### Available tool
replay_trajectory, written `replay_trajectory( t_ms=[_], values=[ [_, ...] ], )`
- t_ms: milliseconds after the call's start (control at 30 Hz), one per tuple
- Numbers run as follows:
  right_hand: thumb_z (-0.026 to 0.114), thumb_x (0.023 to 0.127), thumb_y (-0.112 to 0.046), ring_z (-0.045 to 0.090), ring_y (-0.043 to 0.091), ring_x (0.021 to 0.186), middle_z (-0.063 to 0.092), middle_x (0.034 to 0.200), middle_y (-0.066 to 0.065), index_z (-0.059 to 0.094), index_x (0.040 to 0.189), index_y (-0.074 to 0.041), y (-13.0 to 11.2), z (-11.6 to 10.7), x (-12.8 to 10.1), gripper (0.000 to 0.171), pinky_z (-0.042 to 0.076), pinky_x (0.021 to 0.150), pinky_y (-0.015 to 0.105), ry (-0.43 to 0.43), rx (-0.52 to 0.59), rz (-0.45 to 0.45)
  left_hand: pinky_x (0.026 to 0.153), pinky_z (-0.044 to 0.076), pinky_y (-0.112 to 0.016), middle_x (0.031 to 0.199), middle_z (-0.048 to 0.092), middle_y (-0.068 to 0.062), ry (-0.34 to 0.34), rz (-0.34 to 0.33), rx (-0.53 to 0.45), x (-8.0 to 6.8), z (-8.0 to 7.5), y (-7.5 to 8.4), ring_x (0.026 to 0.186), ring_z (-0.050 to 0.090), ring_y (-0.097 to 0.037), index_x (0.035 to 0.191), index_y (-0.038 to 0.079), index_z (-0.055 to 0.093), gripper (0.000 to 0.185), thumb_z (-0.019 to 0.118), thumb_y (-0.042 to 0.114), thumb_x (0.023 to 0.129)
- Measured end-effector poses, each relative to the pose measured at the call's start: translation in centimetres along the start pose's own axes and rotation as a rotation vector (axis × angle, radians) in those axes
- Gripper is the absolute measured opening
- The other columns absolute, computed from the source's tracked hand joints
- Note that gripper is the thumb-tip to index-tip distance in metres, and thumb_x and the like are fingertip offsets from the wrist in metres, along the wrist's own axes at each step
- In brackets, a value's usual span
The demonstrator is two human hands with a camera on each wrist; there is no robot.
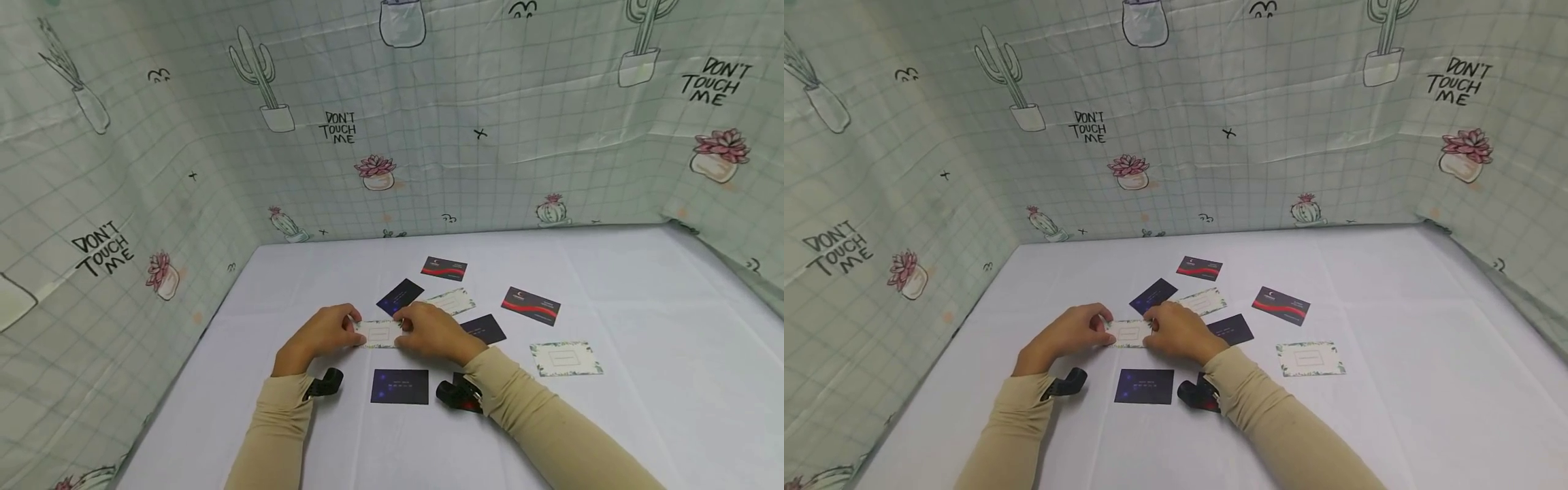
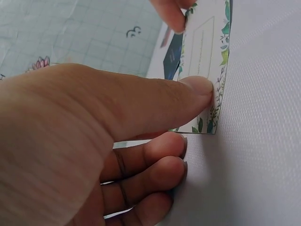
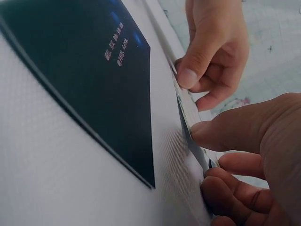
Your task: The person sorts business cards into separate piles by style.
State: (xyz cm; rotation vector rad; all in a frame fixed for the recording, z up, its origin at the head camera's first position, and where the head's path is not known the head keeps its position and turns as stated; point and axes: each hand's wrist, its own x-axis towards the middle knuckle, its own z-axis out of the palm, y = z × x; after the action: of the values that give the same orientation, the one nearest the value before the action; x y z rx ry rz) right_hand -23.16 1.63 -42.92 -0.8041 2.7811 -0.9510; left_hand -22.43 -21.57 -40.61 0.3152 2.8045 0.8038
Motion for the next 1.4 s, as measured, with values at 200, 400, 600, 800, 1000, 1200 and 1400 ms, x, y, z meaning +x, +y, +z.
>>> replay_trajectory(
  t_ms=[200, 400, 600, 800, 1000, 1200, 1400],
  values=[
    [0.08, 0.084, -0.02, 0.052, 0.013, 0.079, 0.059, 0.088, -0.002, 0.07, 0.122, -0.003, 0.0, -0.1, -0.1, 0.043, 0.046, 0.074, 0.033, 0.003, 0.005, -0.016, 0.062, 0.04, -0.03, 0.078, 0.057, -0.001, 0.007, -0.004, -0.002, 0.0, -0.1, -0.1, 0.066, 0.049, -0.015, 0.11, 0.006, 0.065, 0.031, 0.081, 0.016, 0.085],
    [0.078, 0.086, -0.019, 0.055, 0.013, 0.081, 0.062, 0.09, -0.001, 0.069, 0.123, -0.002, 0.3, -0.4, -0.3, 0.041, 0.048, 0.077, 0.034, 0.012, 0.031, -0.041, 0.062, 0.04, -0.03, 0.078, 0.057, -0.001, 0.008, -0.003, -0.007, -0.1, -0.3, 0.0, 0.067, 0.05, -0.015, 0.111, 0.006, 0.066, 0.03, 0.08, 0.017, 0.086],
    [0.071, 0.091, -0.016, 0.056, 0.011, 0.08, 0.064, 0.089, -0.003, 0.069, 0.12, -0.001, 0.9, -0.9, -0.6, 0.033, 0.048, 0.075, 0.032, 0.016, 0.06, -0.099, 0.063, 0.04, -0.031, 0.08, 0.058, -0.001, -0.007, -0.036, -0.003, -0.2, -0.4, -0.2, 0.069, 0.051, -0.015, 0.112, 0.009, 0.066, 0.031, 0.079, 0.021, 0.087],
    [0.069, 0.092, -0.018, 0.057, 0.011, 0.08, 0.065, 0.088, -0.003, 0.07, 0.118, -0.001, 1.5, -2.0, -1.1, 0.031, 0.049, 0.074, 0.032, 0.036, 0.041, -0.102, 0.062, 0.041, -0.032, 0.082, 0.058, -0.001, 0.003, -0.036, -0.018, -0.2, -0.4, -0.1, 0.07, 0.051, -0.017, 0.114, 0.009, 0.065, 0.03, 0.075, 0.023, 0.089],
    [0.07, 0.092, -0.02, 0.057, 0.011, 0.079, 0.066, 0.089, -0.003, 0.071, 0.118, -0.002, 2.8, -3.4, -1.8, 0.031, 0.049, 0.072, 0.033, 0.062, 0.019, -0.08, 0.063, 0.044, -0.032, 0.077, 0.058, 0.001, 0.099, 0.053, 0.015, 0.2, 0.4, 0.5, 0.067, 0.052, -0.015, 0.109, 0.007, 0.068, 0.021, 0.068, 0.021, 0.094],
    [0.068, 0.094, -0.021, 0.062, 0.013, 0.082, 0.067, 0.09, -0.001, 0.07, 0.12, -0.002, 4.8, -5.2, -2.3, 0.033, 0.051, 0.074, 0.036, 0.088, 0.022, -0.044, 0.06, 0.044, -0.032, 0.074, 0.058, 0.004, 0.106, 0.131, 0.086, 0.8, 1.4, 1.8, 0.063, 0.052, -0.013, 0.109, 0.009, 0.069, 0.02, 0.066, 0.023, 0.096],
    [0.066, 0.096, -0.022, 0.064, 0.021, 0.09, 0.067, 0.097, 0.005, 0.068, 0.123, -0.001, 7.0, -6.8, -2.8, 0.035, 0.051, 0.079, 0.042, 0.102, 0.035, 0.021, 0.061, 0.045, -0.032, 0.077, 0.059, 0.004, 0.1, 0.165, 0.136, 1.1, 1.7, 3.1, 0.065, 0.052, -0.013, 0.111, 0.01, 0.069, 0.02, 0.066, 0.023, 0.096]
  ],
)
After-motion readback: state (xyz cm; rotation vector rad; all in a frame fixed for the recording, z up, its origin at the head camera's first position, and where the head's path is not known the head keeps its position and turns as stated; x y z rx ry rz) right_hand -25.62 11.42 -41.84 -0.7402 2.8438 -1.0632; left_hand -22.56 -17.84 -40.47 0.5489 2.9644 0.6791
